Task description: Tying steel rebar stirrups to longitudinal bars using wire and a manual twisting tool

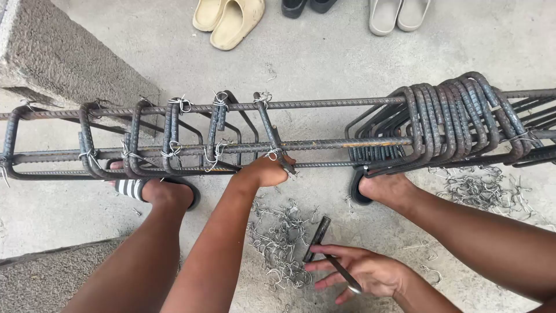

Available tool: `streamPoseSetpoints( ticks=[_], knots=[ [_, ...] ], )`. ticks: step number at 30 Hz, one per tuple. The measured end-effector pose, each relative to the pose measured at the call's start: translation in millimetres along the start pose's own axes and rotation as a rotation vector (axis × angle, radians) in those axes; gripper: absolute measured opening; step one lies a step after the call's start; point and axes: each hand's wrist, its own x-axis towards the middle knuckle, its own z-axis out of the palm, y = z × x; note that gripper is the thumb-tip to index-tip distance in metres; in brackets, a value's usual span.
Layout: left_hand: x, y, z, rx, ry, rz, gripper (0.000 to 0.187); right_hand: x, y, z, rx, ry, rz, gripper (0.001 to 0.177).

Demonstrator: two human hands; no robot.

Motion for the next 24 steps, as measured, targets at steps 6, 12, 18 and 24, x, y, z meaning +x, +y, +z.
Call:
streamPoseSetpoints(
  ticks=[6, 12, 18, 24],
  knots=[
    [25, -28, 29, -0.019, 0.114, 0.088, 0.073, 51, 43, -29, 0.151, 0.438, 0.143, 0.052],
    [19, -11, 20, 0.204, -0.01, 0.056, 0.074, 76, 58, -47, -0.853, 0.84, 0.079, 0.042],
    [31, -13, 12, 0.236, 0.043, 0.093, 0.05, 68, 56, -50, -0.489, 0.91, -0.317, 0.024],
    [25, -8, 9, 0.255, -0.039, 0.019, 0.048, 92, 43, -59, -0.14, 0.782, -0.614, 0.038]
  ],
)
